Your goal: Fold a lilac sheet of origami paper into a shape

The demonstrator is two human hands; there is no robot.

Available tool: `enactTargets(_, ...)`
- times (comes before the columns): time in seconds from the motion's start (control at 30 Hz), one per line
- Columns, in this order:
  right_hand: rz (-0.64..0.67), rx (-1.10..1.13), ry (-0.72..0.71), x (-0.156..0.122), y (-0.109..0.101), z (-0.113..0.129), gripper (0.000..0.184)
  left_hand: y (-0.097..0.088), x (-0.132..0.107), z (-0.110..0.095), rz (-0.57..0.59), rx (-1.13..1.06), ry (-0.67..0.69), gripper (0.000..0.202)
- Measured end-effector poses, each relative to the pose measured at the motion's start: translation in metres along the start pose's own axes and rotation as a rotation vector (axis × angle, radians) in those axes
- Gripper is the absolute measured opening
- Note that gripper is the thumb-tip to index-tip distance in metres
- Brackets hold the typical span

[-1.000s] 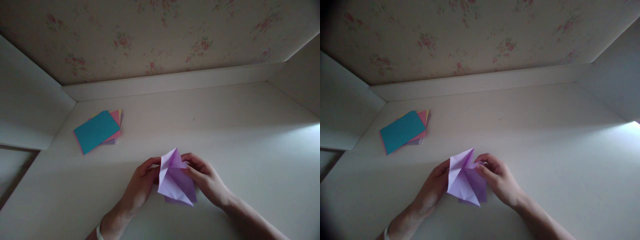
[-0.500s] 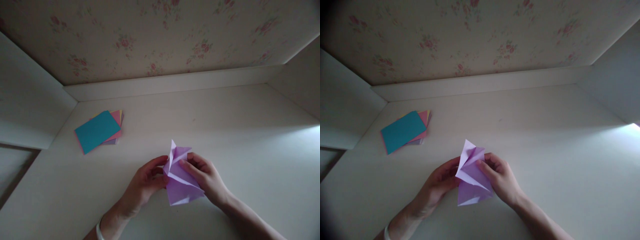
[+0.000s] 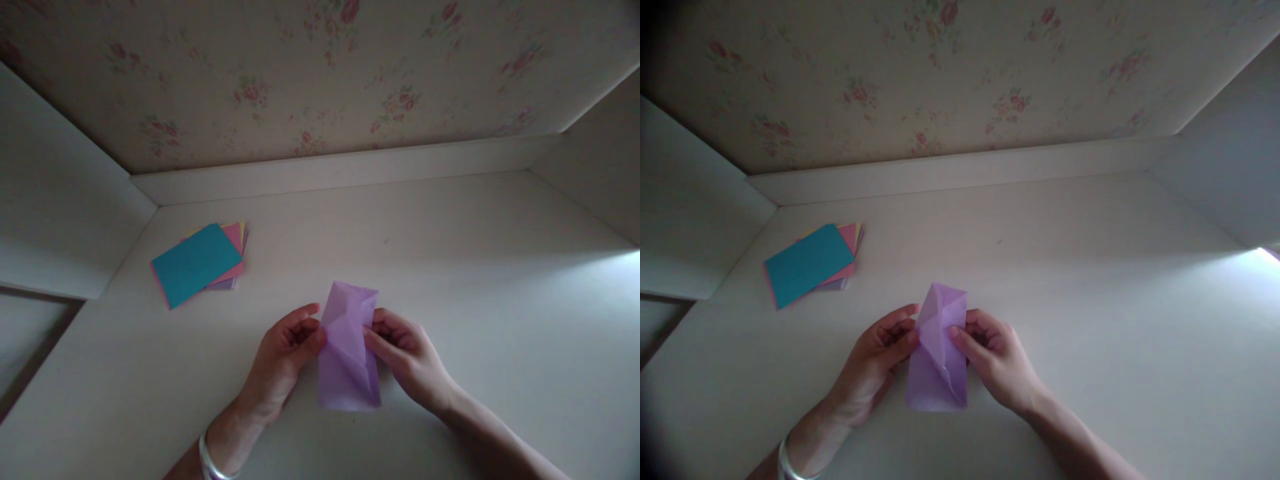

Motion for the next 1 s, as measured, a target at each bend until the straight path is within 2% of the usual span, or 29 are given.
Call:
enactTargets(0.13, 0.014, 0.055, -0.036, -0.004, -0.001, 0.002, 0.040, 0.004, -0.001, -0.003, -0.004, 0.057, 0.028, 0.044)
enactTargets(0.23, 0.096, 0.133, -0.086, -0.005, 0.001, 0.005, 0.048, 0.004, -0.003, -0.007, -0.042, 0.229, 0.086, 0.040)
enactTargets(0.33, 0.154, 0.125, -0.035, -0.003, 0.007, 0.005, 0.042, 0.007, -0.004, -0.010, -0.032, 0.397, 0.145, 0.037)
enactTargets(0.43, 0.098, 0.081, 0.014, -0.001, 0.009, 0.004, 0.026, 0.012, -0.006, -0.008, 0.039, 0.420, 0.141, 0.039)
enactTargets(0.53, 0.006, 0.047, 0.062, -0.001, 0.008, 0.001, 0.015, 0.012, -0.007, -0.002, 0.019, 0.387, 0.076, 0.046)
enactTargets(0.6, -0.005, 0.069, 0.073, 0.001, 0.007, 0.000, 0.015, 0.012, -0.007, 0.003, 0.029, 0.435, 0.028, 0.040)
enactTargets(0.67, -0.002, 0.071, 0.062, 0.004, 0.004, -0.002, 0.020, 0.012, -0.008, 0.008, 0.053, 0.525, 0.002, 0.043)
enactTargets(0.77, -0.046, -0.056, 0.025, 0.009, -0.008, 0.000, 0.029, 0.013, -0.010, 0.010, 0.055, 0.635, -0.004, 0.047)
enactTargets(0.8, -0.088, -0.146, -0.008, 0.010, -0.014, 0.004, 0.034, 0.014, -0.011, 0.010, 0.048, 0.660, -0.018, 0.048)
enactTargets(0.83, -0.195, -0.256, -0.073, 0.009, -0.021, 0.012, 0.038, 0.015, -0.012, 0.010, 0.038, 0.681, -0.043, 0.048)
enactTargets(0.9, -0.512, -0.613, -0.301, 0.002, -0.032, 0.039, 0.039, 0.017, -0.014, 0.011, 0.016, 0.711, -0.094, 0.048)
enactTargets(0.93, -0.587, -0.794, -0.454, -0.002, -0.028, 0.055, 0.039, 0.018, -0.015, 0.012, 0.015, 0.723, -0.102, 0.047)
enactTargets(0.97, -0.549, -0.930, -0.597, -0.005, -0.019, 0.067, 0.038, 0.020, -0.016, 0.012, 0.021, 0.738, -0.088, 0.045)
enactTargets(1.0, -0.430, -1.043, -0.710, -0.006, -0.006, 0.076, 0.036, 0.022, -0.017, 0.011, 0.035, 0.758, -0.060, 0.042)
Point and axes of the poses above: each hand's wrist, its own x-axis towards the middle knuckle, its own y-axis out of the palm, z = x × y, the point moved 4 cm from there along x, towards the middle knuckle, and after that the axes turned 10 degrees about -x, right-handed, at the moved point
